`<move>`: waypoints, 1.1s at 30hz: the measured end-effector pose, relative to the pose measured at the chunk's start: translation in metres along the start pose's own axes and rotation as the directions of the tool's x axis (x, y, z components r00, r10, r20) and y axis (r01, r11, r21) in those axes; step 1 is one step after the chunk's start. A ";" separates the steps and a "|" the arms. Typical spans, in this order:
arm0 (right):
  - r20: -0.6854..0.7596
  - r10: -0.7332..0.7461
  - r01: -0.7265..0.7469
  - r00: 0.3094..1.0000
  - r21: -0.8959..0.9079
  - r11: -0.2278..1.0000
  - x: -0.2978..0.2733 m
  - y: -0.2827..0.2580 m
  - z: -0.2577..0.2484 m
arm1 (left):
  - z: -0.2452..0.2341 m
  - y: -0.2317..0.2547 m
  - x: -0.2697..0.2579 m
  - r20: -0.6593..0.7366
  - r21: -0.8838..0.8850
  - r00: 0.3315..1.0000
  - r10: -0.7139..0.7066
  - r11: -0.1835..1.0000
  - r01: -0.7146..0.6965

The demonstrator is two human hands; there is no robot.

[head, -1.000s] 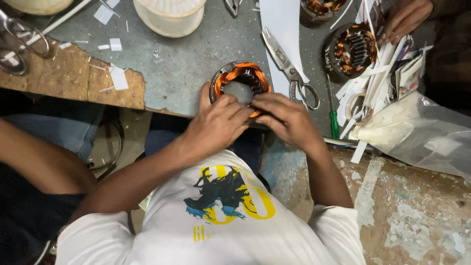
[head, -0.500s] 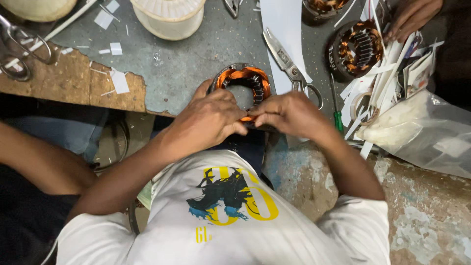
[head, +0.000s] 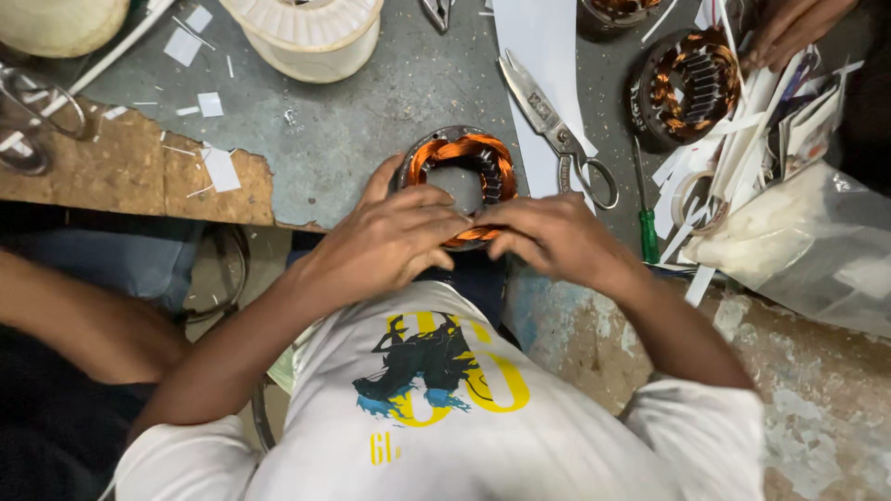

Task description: The person winds copper wire around a toroidal core, adjusts the winding, and uses scissors to cut a strip of white insulating material. They then wrap the insulating strip around the wound coil and continue adjusting the winding.

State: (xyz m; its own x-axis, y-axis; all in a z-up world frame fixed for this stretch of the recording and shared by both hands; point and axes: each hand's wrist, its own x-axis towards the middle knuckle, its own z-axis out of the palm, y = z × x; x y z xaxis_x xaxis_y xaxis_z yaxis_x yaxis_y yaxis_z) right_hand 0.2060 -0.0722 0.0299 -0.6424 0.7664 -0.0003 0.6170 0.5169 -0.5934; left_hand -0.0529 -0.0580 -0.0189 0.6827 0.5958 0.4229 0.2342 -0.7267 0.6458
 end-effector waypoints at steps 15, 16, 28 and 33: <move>-0.396 0.146 -0.007 0.906 0.331 0.944 -0.042 0.033 0.033 | 0.015 0.012 0.001 -0.054 0.257 0.998 0.036 0.966 -0.021; -0.477 0.298 -0.098 0.827 0.399 0.911 -0.049 0.034 0.031 | 0.017 0.016 0.001 -0.059 0.328 0.998 0.016 0.945 0.004; -0.244 -0.011 0.017 0.970 0.022 1.000 -0.015 -0.008 0.034 | -0.028 -0.013 0.002 0.103 0.014 0.987 0.125 0.992 -0.127; -0.178 -0.014 0.009 0.984 -0.028 1.000 -0.008 -0.004 0.027 | -0.014 -0.010 0.005 0.036 0.107 0.995 0.097 0.989 -0.101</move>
State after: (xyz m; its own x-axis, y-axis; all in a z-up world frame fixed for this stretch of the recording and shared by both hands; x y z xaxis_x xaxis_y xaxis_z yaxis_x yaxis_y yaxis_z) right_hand 0.1961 -0.0910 0.0108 -0.5599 0.8146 0.1514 0.6233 0.5345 -0.5708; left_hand -0.0620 -0.0429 -0.0145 0.7270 0.5094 0.4605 0.2367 -0.8154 0.5282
